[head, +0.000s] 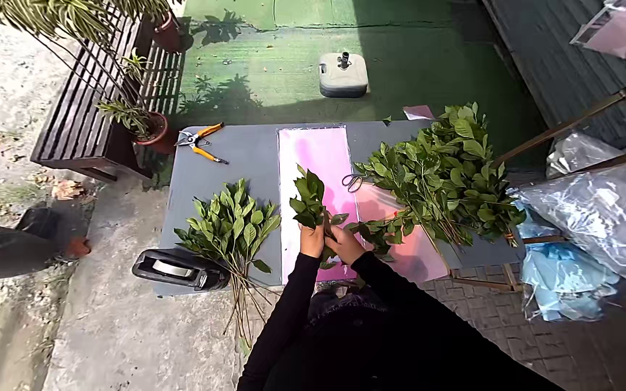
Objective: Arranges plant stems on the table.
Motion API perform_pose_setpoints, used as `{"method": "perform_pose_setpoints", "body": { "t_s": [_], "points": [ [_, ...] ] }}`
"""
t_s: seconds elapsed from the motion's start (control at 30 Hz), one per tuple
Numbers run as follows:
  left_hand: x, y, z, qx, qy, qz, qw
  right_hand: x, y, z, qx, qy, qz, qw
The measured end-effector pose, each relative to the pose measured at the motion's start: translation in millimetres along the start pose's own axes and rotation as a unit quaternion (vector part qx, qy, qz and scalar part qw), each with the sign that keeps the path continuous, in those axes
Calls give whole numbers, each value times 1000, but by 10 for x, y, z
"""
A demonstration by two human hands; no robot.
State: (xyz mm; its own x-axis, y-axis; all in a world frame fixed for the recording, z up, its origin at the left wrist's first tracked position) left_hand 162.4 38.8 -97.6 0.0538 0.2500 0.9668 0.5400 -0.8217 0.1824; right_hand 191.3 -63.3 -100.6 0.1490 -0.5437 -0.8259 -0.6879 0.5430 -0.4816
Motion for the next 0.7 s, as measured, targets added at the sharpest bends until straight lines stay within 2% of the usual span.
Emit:
{"method": "perform_pose_setpoints", "body": {
  "t_s": [0.07,0.13,0.23,0.33,0.5,0.6,0.67,0.7],
  "points": [
    [124,-227,22,27,69,-11,997,-52,139,22,-2,-22,-95,995],
    [243,-548,30,83,110,-82,987,-47,244,-47,-18,-49,-191,980],
    [356,-1020,-14,176,97,-155,967,74,357,-268,-46,-61,-278,958],
    [399,-1225,-14,213,74,-154,962,189,256,-436,-6,-64,-301,951],
    [668,-1837,-10,310,79,-136,937,905,-167,-593,-130,160,-299,932],
    [726,-1958,10,316,59,-103,941,1272,-718,-603,-93,242,-305,916],
    [639,-1784,38,305,35,-118,944,1382,-1015,-565,-73,288,-307,904],
    [573,-1613,59,293,29,-142,945,1326,-1075,-517,-51,276,-286,916]
  ]
}}
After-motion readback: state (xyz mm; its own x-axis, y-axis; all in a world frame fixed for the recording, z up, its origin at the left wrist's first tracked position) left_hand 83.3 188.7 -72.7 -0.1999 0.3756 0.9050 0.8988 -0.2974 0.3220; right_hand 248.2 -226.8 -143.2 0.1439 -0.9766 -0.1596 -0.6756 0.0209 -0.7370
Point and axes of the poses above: each hand's wrist, its own z-axis towards the middle knuckle, its own y-axis out of the palm, x = y × z, the point moved 9 cm from there along z, towards the middle knuckle, and after that the axes turned 7 degrees about -z, right-handed, at the moved point
